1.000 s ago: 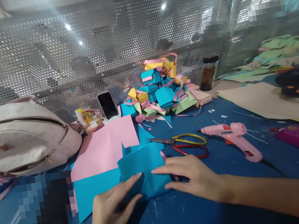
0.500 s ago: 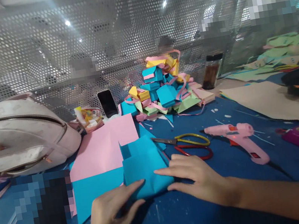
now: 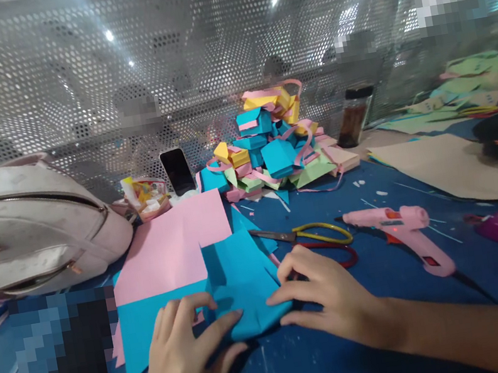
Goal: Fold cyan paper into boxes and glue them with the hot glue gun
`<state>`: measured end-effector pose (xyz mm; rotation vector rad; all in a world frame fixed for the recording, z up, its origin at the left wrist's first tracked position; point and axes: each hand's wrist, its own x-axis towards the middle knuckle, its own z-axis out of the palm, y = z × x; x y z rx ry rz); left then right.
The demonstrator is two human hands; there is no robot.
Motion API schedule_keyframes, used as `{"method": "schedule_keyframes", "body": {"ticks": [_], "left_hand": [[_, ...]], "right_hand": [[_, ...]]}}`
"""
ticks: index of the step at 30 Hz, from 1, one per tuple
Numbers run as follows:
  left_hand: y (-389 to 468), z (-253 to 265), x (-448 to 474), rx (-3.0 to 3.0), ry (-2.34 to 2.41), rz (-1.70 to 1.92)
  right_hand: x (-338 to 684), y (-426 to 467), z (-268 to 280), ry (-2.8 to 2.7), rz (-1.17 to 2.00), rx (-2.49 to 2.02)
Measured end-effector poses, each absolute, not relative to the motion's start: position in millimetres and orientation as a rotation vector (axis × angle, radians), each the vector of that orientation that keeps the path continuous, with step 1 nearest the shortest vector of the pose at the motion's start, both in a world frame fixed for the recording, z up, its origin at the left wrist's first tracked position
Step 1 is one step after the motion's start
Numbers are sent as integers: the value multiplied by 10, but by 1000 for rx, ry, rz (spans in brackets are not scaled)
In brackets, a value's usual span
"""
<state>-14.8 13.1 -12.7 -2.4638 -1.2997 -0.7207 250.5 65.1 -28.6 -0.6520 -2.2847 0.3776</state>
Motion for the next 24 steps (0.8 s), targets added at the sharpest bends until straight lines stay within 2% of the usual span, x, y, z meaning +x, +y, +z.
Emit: {"method": "schedule_keyframes", "body": {"ticks": [7, 12, 24], "left_hand": [[105, -89, 55, -2486, -1171, -927], [99, -36, 82, -2569, -1365, -993], [70, -3, 55, -2606, -1350, -890]], "right_hand": [[2466, 606, -224, -2336, 327, -644], [2455, 596, -224, -2336, 344, -661], [2453, 597, -229, -2356, 335, -655]]}}
